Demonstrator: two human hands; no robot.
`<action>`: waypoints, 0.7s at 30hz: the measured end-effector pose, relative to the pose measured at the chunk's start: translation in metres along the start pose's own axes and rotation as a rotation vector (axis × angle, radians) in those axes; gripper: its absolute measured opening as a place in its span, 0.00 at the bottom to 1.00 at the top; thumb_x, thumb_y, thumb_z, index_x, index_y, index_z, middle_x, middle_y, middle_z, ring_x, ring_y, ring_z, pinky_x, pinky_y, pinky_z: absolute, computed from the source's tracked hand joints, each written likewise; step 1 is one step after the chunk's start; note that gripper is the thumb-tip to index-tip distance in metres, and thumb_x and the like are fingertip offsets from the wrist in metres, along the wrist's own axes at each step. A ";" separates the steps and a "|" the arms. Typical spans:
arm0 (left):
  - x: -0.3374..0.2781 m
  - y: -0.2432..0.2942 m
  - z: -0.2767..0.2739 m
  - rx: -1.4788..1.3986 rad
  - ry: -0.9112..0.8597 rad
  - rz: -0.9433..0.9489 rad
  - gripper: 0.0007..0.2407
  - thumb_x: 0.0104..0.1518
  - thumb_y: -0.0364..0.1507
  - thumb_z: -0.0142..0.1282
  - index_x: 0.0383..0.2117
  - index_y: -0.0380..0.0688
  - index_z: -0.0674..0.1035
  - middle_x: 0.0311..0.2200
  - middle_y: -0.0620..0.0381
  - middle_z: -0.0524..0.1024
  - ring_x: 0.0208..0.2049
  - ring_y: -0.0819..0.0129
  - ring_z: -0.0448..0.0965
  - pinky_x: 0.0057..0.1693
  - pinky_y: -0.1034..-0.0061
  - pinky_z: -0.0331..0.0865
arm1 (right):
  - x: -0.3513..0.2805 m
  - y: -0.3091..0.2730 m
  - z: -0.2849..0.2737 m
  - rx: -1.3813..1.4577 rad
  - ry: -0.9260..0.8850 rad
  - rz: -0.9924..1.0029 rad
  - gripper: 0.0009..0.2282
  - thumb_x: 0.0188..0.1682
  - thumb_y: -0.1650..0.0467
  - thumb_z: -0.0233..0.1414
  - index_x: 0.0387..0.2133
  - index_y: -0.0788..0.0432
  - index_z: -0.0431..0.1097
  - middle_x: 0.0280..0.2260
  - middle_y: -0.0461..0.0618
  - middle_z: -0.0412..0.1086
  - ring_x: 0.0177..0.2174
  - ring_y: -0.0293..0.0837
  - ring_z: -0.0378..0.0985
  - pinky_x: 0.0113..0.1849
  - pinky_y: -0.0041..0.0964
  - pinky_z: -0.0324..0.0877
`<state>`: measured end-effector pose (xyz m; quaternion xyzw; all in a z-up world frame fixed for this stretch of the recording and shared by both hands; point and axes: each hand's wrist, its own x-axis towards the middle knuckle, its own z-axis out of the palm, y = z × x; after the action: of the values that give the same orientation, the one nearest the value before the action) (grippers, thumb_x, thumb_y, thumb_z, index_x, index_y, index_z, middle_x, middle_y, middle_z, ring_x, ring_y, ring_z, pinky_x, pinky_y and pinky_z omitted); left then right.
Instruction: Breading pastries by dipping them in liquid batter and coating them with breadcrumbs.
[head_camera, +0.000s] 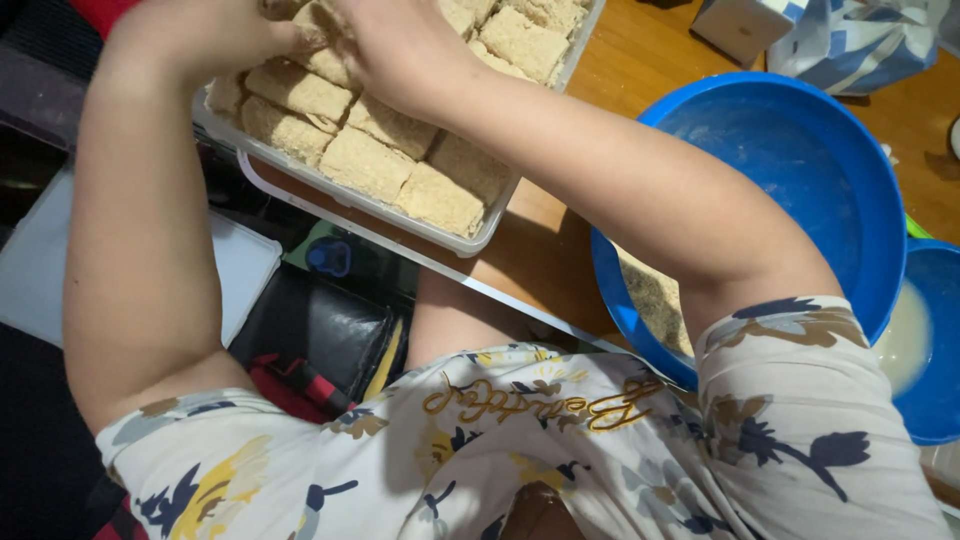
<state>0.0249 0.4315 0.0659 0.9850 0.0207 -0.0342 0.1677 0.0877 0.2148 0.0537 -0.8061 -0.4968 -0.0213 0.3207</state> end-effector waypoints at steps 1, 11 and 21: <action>-0.005 0.002 -0.001 0.002 0.002 0.000 0.14 0.62 0.37 0.61 0.50 0.45 0.83 0.36 0.40 0.82 0.32 0.51 0.84 0.37 0.59 0.77 | -0.001 0.004 0.005 0.000 0.002 -0.002 0.12 0.52 0.70 0.53 0.46 0.66 0.69 0.40 0.61 0.73 0.41 0.56 0.79 0.44 0.50 0.73; -0.055 0.046 -0.023 -0.173 0.303 0.348 0.10 0.62 0.21 0.64 0.48 0.35 0.83 0.41 0.40 0.81 0.41 0.50 0.82 0.46 0.61 0.74 | 0.003 -0.013 0.005 0.158 -0.014 0.180 0.13 0.59 0.66 0.45 0.41 0.64 0.73 0.39 0.59 0.74 0.39 0.54 0.78 0.43 0.45 0.70; -0.056 0.046 -0.003 -0.058 0.381 0.222 0.11 0.55 0.27 0.72 0.42 0.37 0.85 0.41 0.42 0.80 0.41 0.46 0.79 0.43 0.58 0.72 | 0.003 -0.001 0.017 0.054 -0.038 0.074 0.06 0.48 0.71 0.58 0.28 0.65 0.77 0.33 0.57 0.72 0.31 0.50 0.77 0.35 0.46 0.72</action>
<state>-0.0284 0.3874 0.0883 0.9647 -0.0558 0.1717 0.1916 0.0837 0.2269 0.0424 -0.8154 -0.4728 0.0193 0.3335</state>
